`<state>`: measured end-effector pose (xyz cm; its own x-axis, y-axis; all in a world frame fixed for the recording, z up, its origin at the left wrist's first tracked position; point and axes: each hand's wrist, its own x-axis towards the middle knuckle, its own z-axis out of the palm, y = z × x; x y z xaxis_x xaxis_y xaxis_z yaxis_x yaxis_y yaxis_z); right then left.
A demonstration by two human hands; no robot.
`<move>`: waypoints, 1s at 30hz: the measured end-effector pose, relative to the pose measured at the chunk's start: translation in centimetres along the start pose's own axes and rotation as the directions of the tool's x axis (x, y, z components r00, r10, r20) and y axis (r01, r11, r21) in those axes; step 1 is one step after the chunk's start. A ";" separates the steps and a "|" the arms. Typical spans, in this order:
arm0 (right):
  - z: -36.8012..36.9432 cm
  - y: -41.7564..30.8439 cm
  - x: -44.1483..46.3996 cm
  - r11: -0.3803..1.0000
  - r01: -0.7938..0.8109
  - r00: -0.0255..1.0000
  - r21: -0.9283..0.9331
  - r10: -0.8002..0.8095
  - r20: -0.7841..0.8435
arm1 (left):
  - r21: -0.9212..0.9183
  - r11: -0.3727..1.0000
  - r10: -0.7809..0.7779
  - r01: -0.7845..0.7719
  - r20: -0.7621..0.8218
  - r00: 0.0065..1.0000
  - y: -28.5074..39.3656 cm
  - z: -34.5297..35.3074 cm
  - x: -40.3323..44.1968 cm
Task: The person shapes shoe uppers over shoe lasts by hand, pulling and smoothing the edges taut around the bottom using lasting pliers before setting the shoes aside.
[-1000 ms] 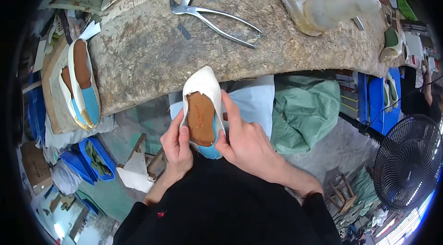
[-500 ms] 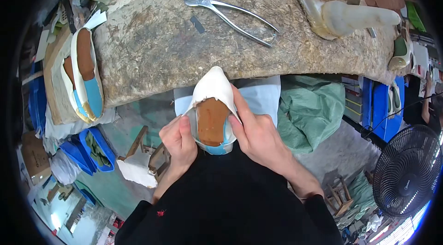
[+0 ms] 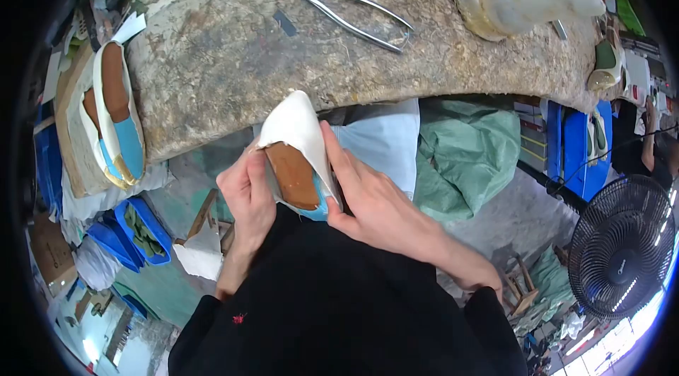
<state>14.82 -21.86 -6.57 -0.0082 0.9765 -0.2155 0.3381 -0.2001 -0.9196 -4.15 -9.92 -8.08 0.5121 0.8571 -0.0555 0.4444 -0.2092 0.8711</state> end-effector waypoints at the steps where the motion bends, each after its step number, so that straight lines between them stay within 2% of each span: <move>1: -0.6 0.3 0.2 1.000 -0.009 1.000 0.000 0.009 -0.005 | -0.084 0.996 -0.031 0.030 -0.014 0.999 -0.5 0.1 -0.1; 3: -1.2 0.5 0.2 0.999 0.030 0.994 0.015 -0.032 0.105 | -0.110 0.991 -0.071 0.073 0.014 0.997 -1.1 -0.2 -0.6; 6: -1.2 0.2 0.4 1.000 -0.005 0.995 0.002 0.005 0.102 | -0.126 0.992 0.029 -0.007 0.172 0.985 -0.8 -1.4 0.3; 7: -1.1 0.2 0.3 0.999 -0.027 0.995 -0.018 0.029 0.098 | -0.097 0.983 0.171 -0.157 0.165 0.971 0.1 -1.8 1.1; 8: -0.7 0.2 0.3 0.997 0.036 0.998 -0.070 -0.033 0.047 | -0.063 0.951 0.310 -0.304 0.163 0.937 0.7 -2.1 2.2; 9: -1.1 -0.2 0.7 0.997 0.044 0.998 -0.070 -0.040 0.055 | -0.075 0.898 0.438 -0.433 0.248 0.864 -0.3 -2.8 3.1; 11: -3.3 -1.7 1.7 0.968 -0.247 0.923 -0.042 0.249 0.295 | -0.041 0.909 0.410 -0.415 0.272 0.871 1.6 -3.4 4.4; 12: -5.0 -1.4 2.4 0.989 -0.143 0.947 -0.047 0.150 0.285 | -0.013 0.909 0.408 -0.417 0.239 0.881 1.3 -3.3 4.7; 13: -5.8 1.0 3.5 0.932 0.229 0.973 -0.281 -0.230 0.028 | -0.013 0.907 0.411 -0.420 0.236 0.880 1.2 -3.4 5.1; 14: -6.6 0.4 5.2 0.941 0.111 0.947 -0.320 -0.198 -0.254 | 0.053 0.864 0.476 -0.501 0.243 0.845 1.0 -3.5 5.6; 15: -7.4 0.4 7.3 0.867 0.073 0.873 -0.494 -0.295 -0.388 | 0.114 0.806 0.539 -0.580 0.260 0.801 0.9 -3.6 6.1; 16: -8.1 0.6 9.5 0.768 -0.006 0.774 -0.641 -0.402 -0.489 | 0.106 0.800 0.549 -0.590 0.267 0.792 1.1 -3.6 6.1; 18: -8.0 2.5 13.1 0.657 -0.112 0.797 -0.745 -0.388 -0.462 | 0.160 0.779 0.559 -0.606 0.260 0.788 1.8 -3.4 6.1; 19: -8.0 3.0 14.4 0.515 -0.133 0.780 -0.847 -0.472 -0.410 | 0.187 0.769 0.562 -0.612 0.257 0.786 2.1 -3.3 6.0; 21: -8.4 3.0 15.8 0.480 -0.097 0.799 -0.872 -0.485 -0.356 | 0.195 0.754 0.582 -0.627 0.244 0.776 2.1 -3.1 5.9; 23: -9.4 1.7 14.8 0.441 -0.079 0.798 -0.894 -0.510 -0.322 | 0.173 0.792 0.554 -0.586 0.200 0.808 1.9 -2.9 5.8; 24: -9.7 0.0 13.3 0.845 -0.075 0.883 -0.530 -0.191 -0.429 | 0.118 0.828 0.513 -0.548 0.234 0.826 1.3 -3.1 5.8; 25: -9.8 -0.8 11.9 0.989 -0.150 0.930 -0.011 0.137 -0.341 | 0.113 0.828 0.515 -0.550 0.238 0.824 1.8 -3.2 5.7; 26: -9.8 0.0 10.5 0.974 -0.070 0.955 0.216 0.127 -0.267 | 0.003 0.918 0.380 -0.396 0.269 0.885 2.7 -3.2 5.5; 27: -9.4 -1.1 8.7 0.905 -0.113 0.963 0.410 0.202 -0.180 | -0.098 0.972 0.236 -0.216 0.314 0.920 3.1 -3.2 5.3; 28: -8.8 -2.4 6.6 0.796 -0.165 0.963 0.582 0.257 -0.079 | -0.069 0.967 0.254 -0.246 0.346 0.903 2.5 -3.0 5.1; 30: -6.8 -2.5 2.1 0.687 -0.208 0.959 0.696 0.283 0.006 | -0.085 0.970 0.245 -0.230 0.337 0.909 1.6 -2.5 5.0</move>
<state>20.31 -18.72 -2.50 0.0819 0.8792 -0.4694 -0.4209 -0.3964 -0.8159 -2.73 -4.83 -5.70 0.8220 0.5694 -0.0016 0.2508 -0.3595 0.8988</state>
